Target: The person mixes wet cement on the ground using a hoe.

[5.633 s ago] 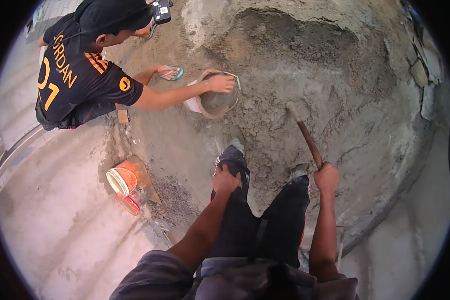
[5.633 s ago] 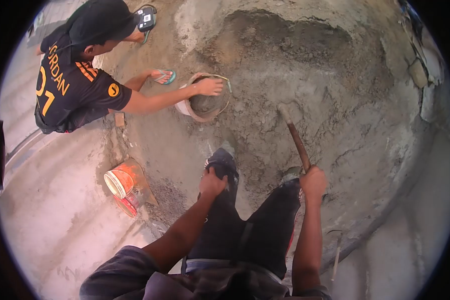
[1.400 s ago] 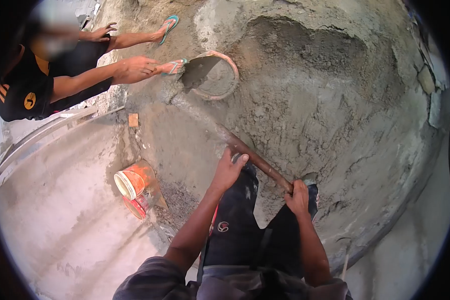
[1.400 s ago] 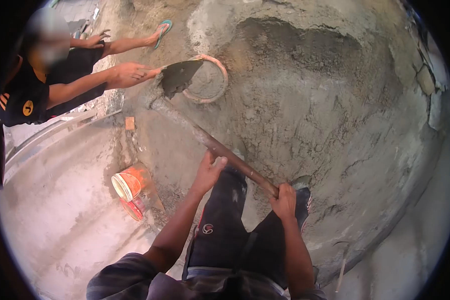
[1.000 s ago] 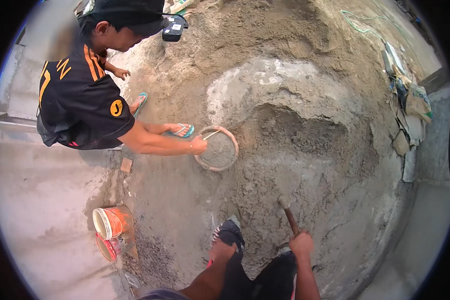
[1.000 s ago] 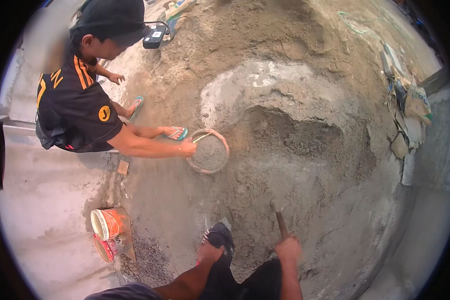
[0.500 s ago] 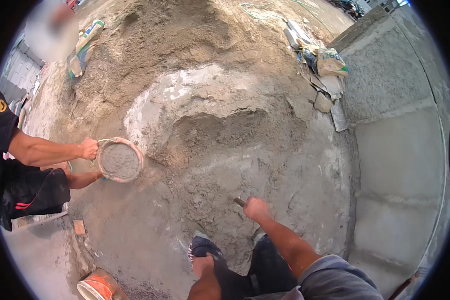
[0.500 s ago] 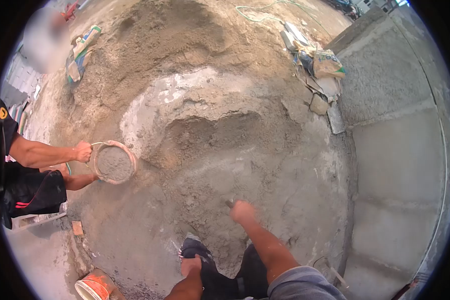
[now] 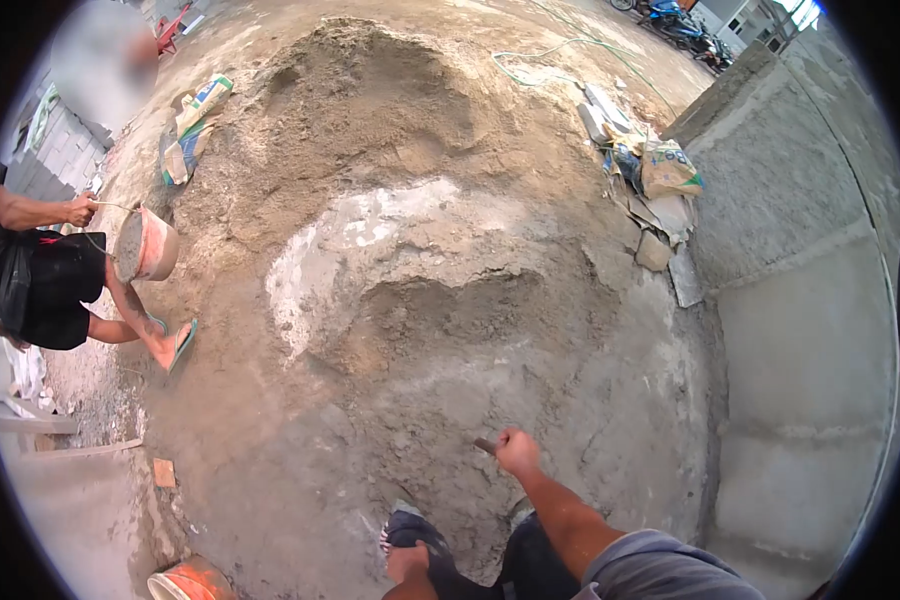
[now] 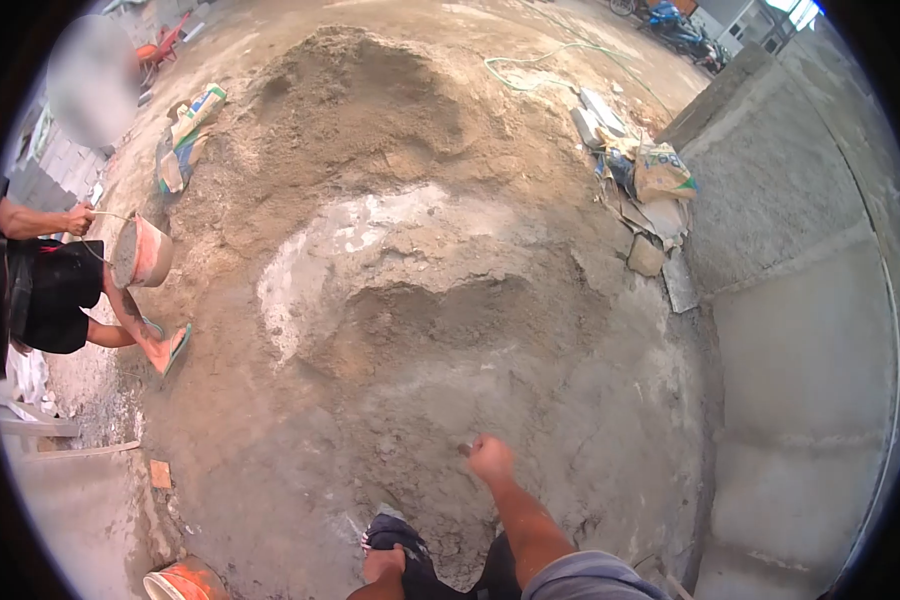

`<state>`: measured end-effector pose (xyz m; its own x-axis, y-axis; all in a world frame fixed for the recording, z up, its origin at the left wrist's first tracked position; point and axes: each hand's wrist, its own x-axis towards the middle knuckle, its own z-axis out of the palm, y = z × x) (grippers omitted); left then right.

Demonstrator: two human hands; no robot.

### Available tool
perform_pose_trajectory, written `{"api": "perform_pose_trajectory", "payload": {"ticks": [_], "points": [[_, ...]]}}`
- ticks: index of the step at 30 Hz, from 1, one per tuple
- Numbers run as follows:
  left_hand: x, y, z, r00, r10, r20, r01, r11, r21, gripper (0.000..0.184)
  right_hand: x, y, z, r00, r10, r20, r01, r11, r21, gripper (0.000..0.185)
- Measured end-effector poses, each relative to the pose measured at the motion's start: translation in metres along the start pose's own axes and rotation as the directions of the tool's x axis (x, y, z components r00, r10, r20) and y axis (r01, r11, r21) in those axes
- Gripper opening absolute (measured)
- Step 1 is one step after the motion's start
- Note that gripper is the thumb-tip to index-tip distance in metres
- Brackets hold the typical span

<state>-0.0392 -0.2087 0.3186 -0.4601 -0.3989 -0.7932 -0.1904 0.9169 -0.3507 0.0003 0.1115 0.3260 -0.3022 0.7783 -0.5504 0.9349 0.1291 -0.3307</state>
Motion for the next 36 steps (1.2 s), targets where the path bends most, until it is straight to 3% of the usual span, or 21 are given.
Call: {"api": "perform_pose_trajectory", "payload": {"ticks": [6,9,12,16,18,19,20,25,33,36], "points": [[-0.003,0.000,0.005,0.998,-0.041,-0.045,0.038,0.997,-0.070,0.082,0.016,0.014,0.007,0.998,-0.014,-0.067,0.015,1.000,0.016,0.015],[0.009,-0.004,0.023,0.997,-0.027,-0.071,0.018,0.993,-0.118,0.082,0.037,0.046,0.016,0.984,-0.100,-0.147,0.106,0.994,0.038,0.018],[0.012,0.002,0.028,0.995,-0.015,-0.098,0.000,0.989,-0.150,0.083,0.044,0.061,0.019,0.985,-0.123,-0.124,0.119,0.992,-0.033,0.014],[-0.010,0.007,0.017,0.993,-0.015,-0.117,-0.005,0.985,-0.171,0.084,0.031,0.039,-0.001,0.988,-0.090,-0.129,0.091,0.996,0.007,0.014],[-0.013,0.012,0.002,0.997,-0.064,0.051,0.072,0.981,-0.183,0.090,0.033,0.046,0.008,0.985,-0.092,-0.143,0.085,0.995,-0.057,0.014],[-0.013,0.011,0.003,0.999,-0.028,0.037,0.034,0.984,-0.172,0.089,0.033,0.051,0.009,0.985,-0.118,-0.125,0.114,0.993,-0.036,0.015],[0.001,0.010,0.025,0.994,-0.024,-0.103,0.010,0.991,-0.132,0.081,0.038,0.052,0.010,0.986,-0.136,-0.098,0.135,0.991,-0.017,0.015],[-0.002,0.014,0.016,0.997,-0.060,-0.049,0.054,0.991,-0.126,0.071,0.048,0.067,0.014,0.967,-0.236,-0.096,0.231,0.971,-0.058,0.016],[0.003,0.011,0.018,0.999,-0.046,-0.018,0.044,0.993,-0.113,0.076,0.050,0.068,0.020,0.975,-0.198,-0.103,0.201,0.979,0.025,0.017],[0.005,0.009,0.025,0.998,-0.057,-0.024,0.054,0.991,-0.119,0.074,0.046,0.065,0.017,0.970,-0.211,-0.123,0.209,0.977,-0.031,0.017]]}}
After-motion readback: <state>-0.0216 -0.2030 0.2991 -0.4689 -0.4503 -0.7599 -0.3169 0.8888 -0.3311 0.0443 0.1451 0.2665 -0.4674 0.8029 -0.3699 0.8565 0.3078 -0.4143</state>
